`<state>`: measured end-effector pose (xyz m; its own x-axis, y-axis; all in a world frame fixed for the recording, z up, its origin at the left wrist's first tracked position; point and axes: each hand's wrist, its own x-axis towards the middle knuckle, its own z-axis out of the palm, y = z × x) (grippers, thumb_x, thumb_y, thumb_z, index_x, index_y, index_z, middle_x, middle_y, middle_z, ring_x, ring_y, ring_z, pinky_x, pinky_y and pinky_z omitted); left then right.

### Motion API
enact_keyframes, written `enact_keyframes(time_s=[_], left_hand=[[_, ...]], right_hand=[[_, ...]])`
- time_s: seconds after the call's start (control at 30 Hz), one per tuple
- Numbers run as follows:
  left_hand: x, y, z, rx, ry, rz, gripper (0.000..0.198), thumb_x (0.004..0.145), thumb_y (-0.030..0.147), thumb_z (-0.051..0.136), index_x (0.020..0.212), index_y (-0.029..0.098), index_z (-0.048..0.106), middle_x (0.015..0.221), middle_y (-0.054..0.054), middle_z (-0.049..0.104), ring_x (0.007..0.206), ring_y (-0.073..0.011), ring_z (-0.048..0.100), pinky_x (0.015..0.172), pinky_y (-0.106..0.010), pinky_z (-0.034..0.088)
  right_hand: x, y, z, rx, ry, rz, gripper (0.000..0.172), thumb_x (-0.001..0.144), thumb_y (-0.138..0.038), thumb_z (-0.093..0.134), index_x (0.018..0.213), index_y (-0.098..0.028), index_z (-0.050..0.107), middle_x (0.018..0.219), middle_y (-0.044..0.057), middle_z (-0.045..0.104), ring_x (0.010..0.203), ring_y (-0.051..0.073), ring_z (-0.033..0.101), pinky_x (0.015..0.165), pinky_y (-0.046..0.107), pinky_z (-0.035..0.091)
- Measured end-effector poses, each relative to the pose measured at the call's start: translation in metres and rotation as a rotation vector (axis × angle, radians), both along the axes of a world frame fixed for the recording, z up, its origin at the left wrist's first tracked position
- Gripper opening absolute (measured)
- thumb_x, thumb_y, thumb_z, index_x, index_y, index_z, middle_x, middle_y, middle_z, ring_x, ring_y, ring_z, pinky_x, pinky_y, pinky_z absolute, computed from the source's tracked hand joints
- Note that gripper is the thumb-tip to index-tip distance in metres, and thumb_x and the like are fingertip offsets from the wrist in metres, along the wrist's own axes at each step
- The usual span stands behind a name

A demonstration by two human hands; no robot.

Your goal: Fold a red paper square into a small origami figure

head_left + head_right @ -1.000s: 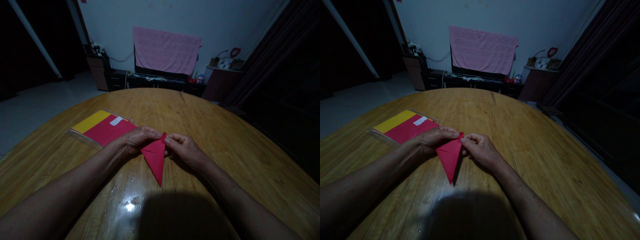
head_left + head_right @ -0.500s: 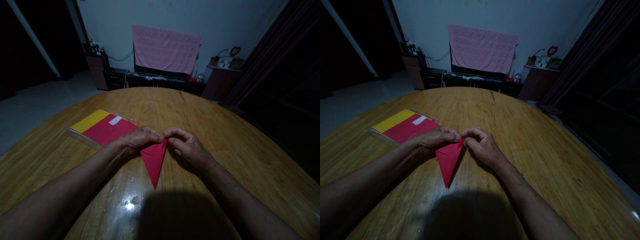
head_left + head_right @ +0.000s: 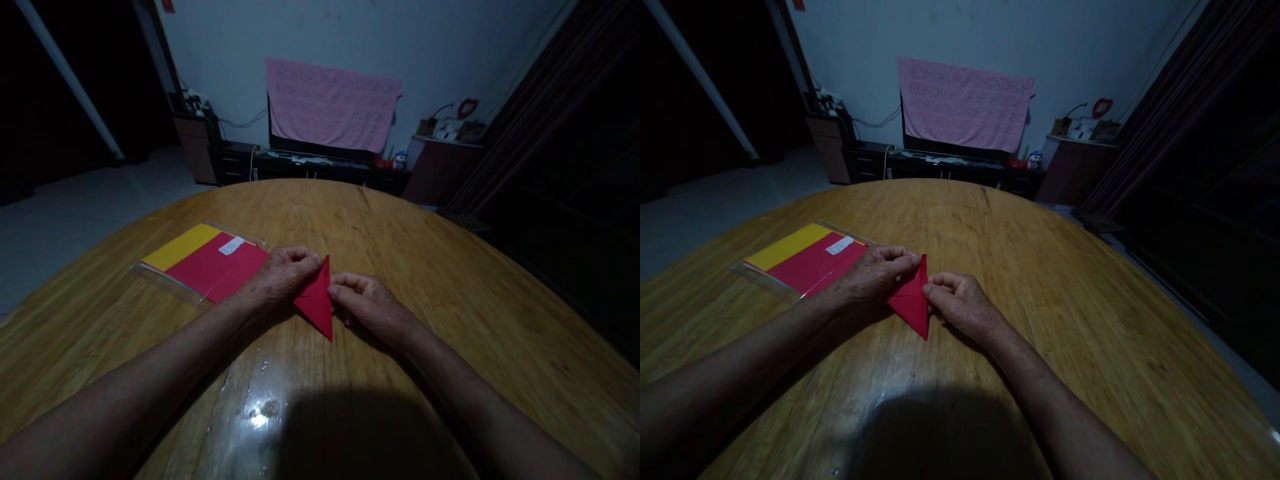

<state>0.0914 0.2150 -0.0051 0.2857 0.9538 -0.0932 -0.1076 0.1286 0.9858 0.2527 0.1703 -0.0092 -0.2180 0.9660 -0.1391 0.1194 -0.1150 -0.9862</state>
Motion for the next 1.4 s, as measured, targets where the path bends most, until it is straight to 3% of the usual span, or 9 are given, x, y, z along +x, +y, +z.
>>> enact_keyframes(time_s=[0.13, 0.47, 0.7, 1.1, 1.4], left_hand=[[0.002, -0.002, 0.002, 0.031, 0.027, 0.006, 0.022, 0.068, 0.03, 0.07, 0.059, 0.016, 0.055, 0.051, 0.004, 0.049, 0.042, -0.0059, 0.041, 0.042, -0.02, 0.026], [-0.001, -0.004, 0.012, -0.052, -0.023, -0.087, 0.013, 0.066, 0.02, 0.064, 0.056, 0.016, 0.056, 0.049, 0.003, 0.046, 0.043, -0.0073, 0.04, 0.045, -0.022, 0.031], [0.0, -0.005, 0.01, -0.107, -0.115, -0.117, 0.026, 0.068, 0.023, 0.066, 0.049, 0.016, 0.049, 0.045, 0.004, 0.043, 0.039, -0.0064, 0.038, 0.042, -0.021, 0.027], [-0.002, -0.001, 0.004, -0.075, -0.031, -0.091, 0.011, 0.064, 0.017, 0.062, 0.054, 0.016, 0.058, 0.047, 0.004, 0.046, 0.04, -0.0065, 0.039, 0.044, -0.022, 0.027], [-0.003, 0.0, 0.001, -0.076, -0.039, -0.125, 0.016, 0.069, 0.023, 0.065, 0.058, 0.017, 0.056, 0.048, 0.004, 0.047, 0.041, -0.0056, 0.04, 0.043, -0.02, 0.028]], right_hand=[[0.004, 0.0, -0.003, 0.016, -0.007, 0.035, 0.022, 0.08, -0.037, 0.063, 0.073, -0.017, 0.062, 0.058, -0.003, 0.051, 0.047, 0.006, 0.039, 0.044, 0.021, 0.026], [0.007, 0.001, -0.004, 0.026, 0.031, 0.11, 0.023, 0.079, -0.04, 0.066, 0.077, -0.017, 0.067, 0.063, -0.002, 0.054, 0.051, 0.008, 0.04, 0.049, 0.022, 0.03], [0.007, 0.001, -0.007, 0.023, 0.018, 0.108, 0.021, 0.08, -0.037, 0.064, 0.076, -0.017, 0.067, 0.061, -0.003, 0.053, 0.05, 0.007, 0.04, 0.049, 0.023, 0.028], [0.005, 0.0, -0.006, -0.007, 0.062, 0.127, 0.022, 0.078, -0.04, 0.067, 0.075, -0.018, 0.069, 0.06, -0.002, 0.053, 0.051, 0.008, 0.039, 0.049, 0.023, 0.027], [0.005, 0.0, -0.003, -0.005, 0.011, 0.104, 0.018, 0.078, -0.035, 0.066, 0.072, -0.018, 0.069, 0.059, -0.002, 0.056, 0.05, 0.008, 0.042, 0.048, 0.022, 0.03]])
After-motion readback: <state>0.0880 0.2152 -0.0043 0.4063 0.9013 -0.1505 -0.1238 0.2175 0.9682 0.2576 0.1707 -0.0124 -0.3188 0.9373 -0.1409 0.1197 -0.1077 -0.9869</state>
